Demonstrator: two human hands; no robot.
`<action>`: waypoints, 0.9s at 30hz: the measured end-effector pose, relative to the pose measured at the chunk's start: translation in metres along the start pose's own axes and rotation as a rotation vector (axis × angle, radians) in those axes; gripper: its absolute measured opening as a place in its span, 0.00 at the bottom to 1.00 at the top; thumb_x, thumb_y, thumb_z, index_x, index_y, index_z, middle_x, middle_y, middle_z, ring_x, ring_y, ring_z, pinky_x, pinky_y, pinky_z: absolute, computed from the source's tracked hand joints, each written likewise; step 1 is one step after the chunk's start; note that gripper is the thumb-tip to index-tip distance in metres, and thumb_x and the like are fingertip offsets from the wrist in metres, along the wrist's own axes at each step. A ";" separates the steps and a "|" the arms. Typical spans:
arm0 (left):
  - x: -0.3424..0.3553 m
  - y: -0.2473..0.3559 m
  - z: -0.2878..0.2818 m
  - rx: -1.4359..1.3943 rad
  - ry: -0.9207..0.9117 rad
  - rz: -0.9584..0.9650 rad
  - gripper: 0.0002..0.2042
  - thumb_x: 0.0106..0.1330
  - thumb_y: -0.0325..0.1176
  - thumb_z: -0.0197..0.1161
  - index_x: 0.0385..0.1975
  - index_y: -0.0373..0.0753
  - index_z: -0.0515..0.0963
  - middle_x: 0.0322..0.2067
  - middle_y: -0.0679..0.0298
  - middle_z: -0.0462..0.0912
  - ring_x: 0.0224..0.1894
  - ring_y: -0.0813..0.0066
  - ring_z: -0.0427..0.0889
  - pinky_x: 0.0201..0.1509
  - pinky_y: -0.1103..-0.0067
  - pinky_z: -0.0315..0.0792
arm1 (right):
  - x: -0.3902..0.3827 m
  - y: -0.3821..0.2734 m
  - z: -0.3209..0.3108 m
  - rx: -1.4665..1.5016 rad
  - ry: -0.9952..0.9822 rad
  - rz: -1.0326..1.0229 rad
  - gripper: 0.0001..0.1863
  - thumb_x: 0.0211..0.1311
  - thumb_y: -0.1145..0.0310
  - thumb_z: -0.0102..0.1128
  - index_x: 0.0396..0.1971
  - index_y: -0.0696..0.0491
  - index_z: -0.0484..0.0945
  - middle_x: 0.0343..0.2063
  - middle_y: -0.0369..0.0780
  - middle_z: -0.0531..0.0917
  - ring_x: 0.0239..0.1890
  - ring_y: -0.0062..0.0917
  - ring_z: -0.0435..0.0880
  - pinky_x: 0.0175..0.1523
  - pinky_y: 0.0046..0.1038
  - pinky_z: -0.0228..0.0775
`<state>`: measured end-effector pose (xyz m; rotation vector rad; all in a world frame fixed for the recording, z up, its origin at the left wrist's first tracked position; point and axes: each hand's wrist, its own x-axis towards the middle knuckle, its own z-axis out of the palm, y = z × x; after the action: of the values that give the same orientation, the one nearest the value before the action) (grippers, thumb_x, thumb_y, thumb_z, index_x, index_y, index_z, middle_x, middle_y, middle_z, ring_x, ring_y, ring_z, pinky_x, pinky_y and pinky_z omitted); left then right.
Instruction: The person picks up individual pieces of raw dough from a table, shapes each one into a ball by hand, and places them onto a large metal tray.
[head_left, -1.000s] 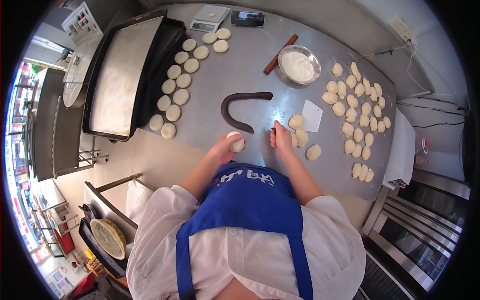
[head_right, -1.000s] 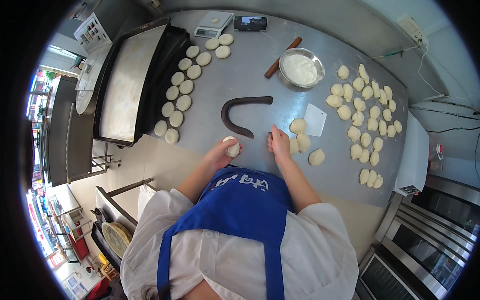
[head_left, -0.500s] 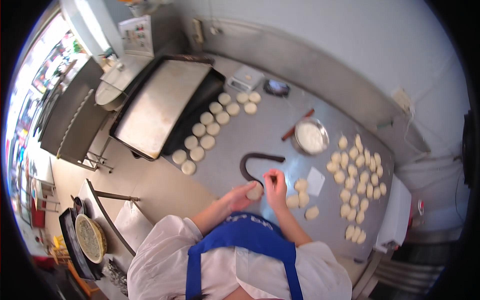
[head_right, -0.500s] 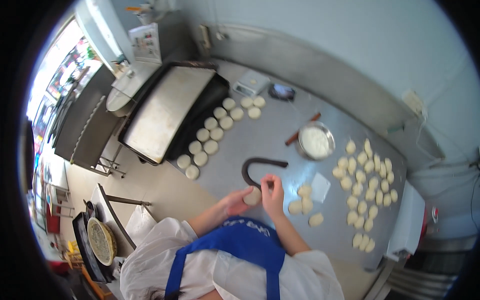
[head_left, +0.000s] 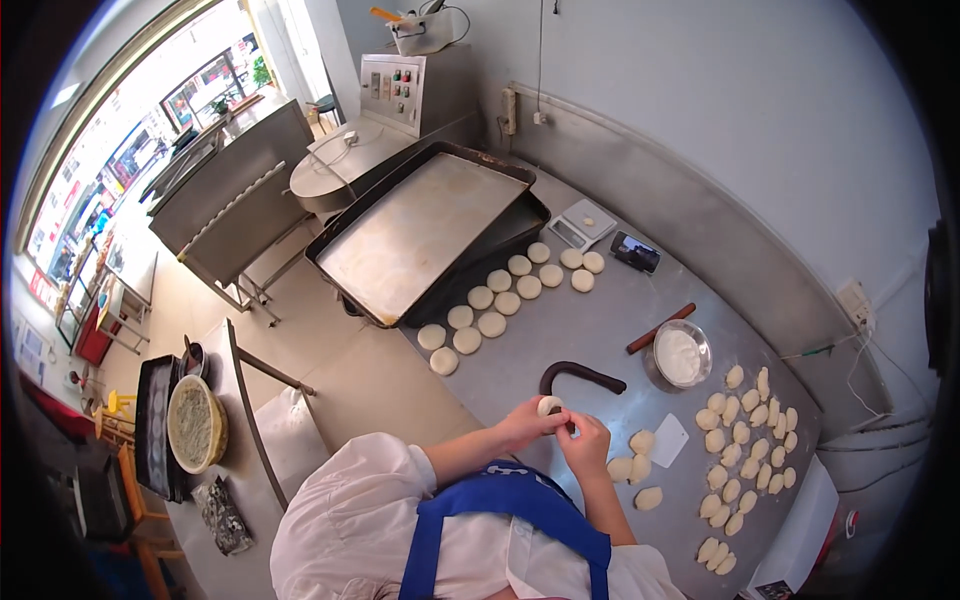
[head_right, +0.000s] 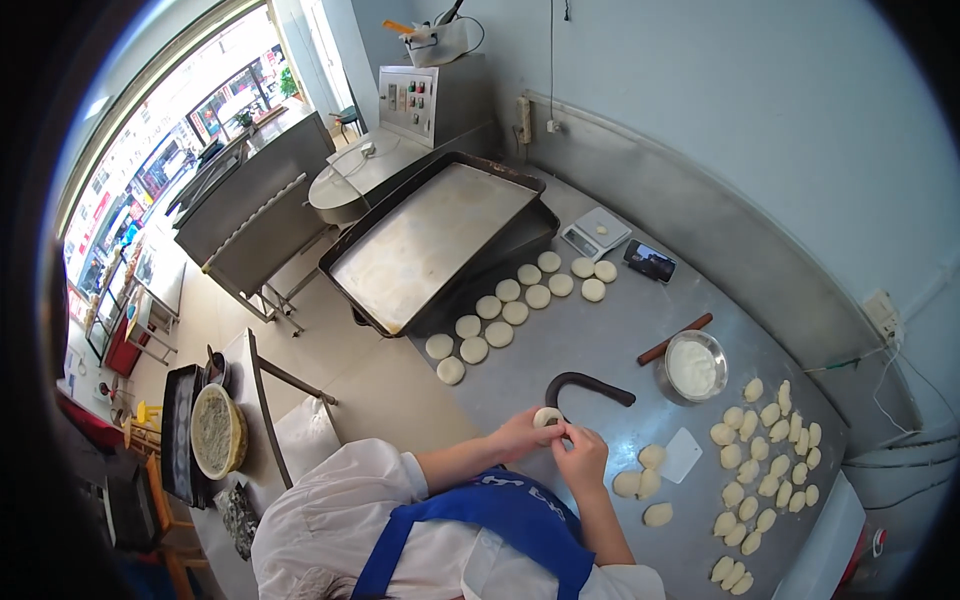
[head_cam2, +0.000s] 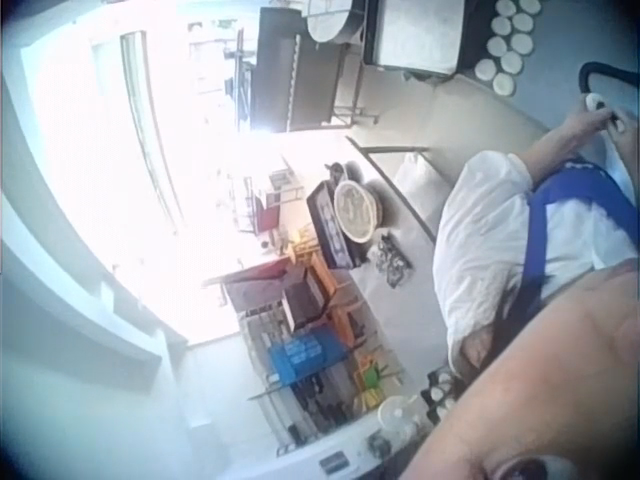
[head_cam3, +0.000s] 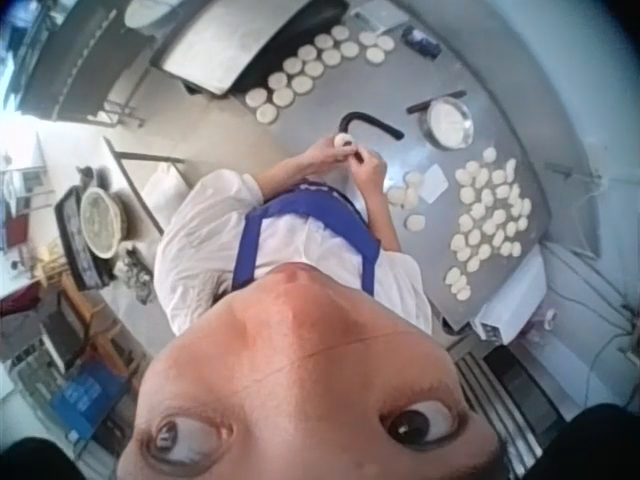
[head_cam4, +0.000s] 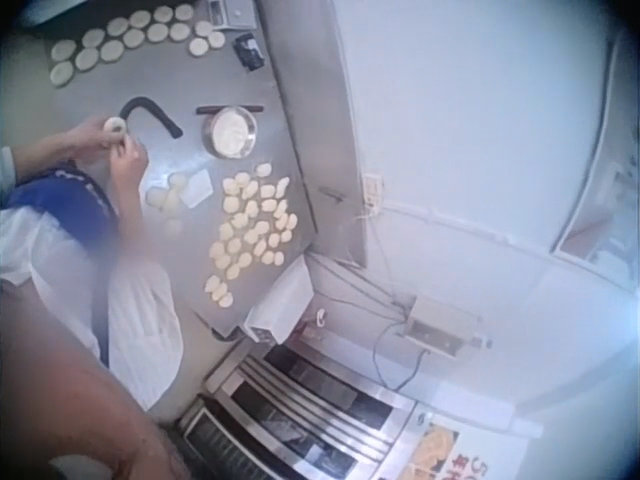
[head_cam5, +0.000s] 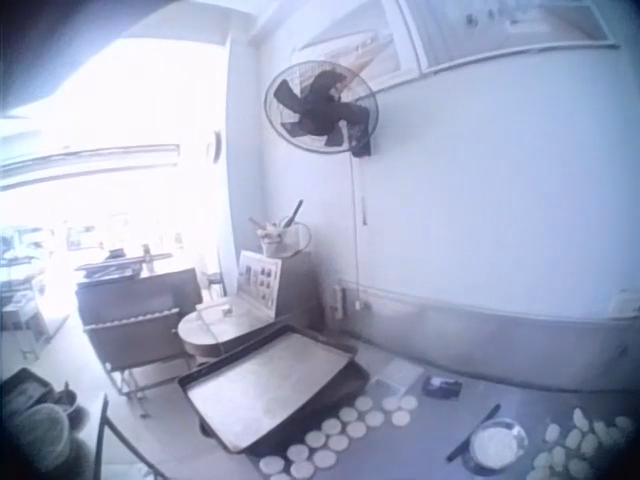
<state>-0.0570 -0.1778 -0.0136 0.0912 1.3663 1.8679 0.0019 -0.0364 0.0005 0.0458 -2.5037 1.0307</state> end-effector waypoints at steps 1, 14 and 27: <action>0.001 -0.005 -0.003 -0.004 -0.001 -0.018 0.15 0.64 0.36 0.62 0.46 0.36 0.72 0.42 0.63 0.77 0.45 0.73 0.77 0.50 0.74 0.73 | -0.004 0.002 0.003 0.076 -0.036 0.080 0.09 0.45 0.70 0.67 0.29 0.56 0.82 0.22 0.41 0.83 0.25 0.27 0.82 0.34 0.27 0.73; -0.005 -0.023 -0.068 -0.472 0.156 -0.321 0.12 0.70 0.38 0.50 0.45 0.38 0.71 0.43 0.60 0.78 0.47 0.64 0.78 0.50 0.69 0.74 | -0.040 0.092 0.064 -0.230 -0.098 0.041 0.25 0.52 0.63 0.61 0.51 0.57 0.72 0.43 0.46 0.75 0.46 0.43 0.73 0.50 0.37 0.66; 0.008 -0.007 -0.025 -0.531 -0.004 -0.360 0.20 0.73 0.44 0.36 0.50 0.34 0.67 0.50 0.58 0.73 0.52 0.63 0.74 0.58 0.68 0.68 | -0.006 0.030 0.023 0.745 -0.071 0.697 0.14 0.50 0.65 0.67 0.34 0.58 0.81 0.25 0.39 0.83 0.28 0.26 0.81 0.35 0.26 0.73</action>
<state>-0.0703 -0.1911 -0.0327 -0.3939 0.7801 1.8471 -0.0070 -0.0308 -0.0362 -0.6093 -2.0629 2.2147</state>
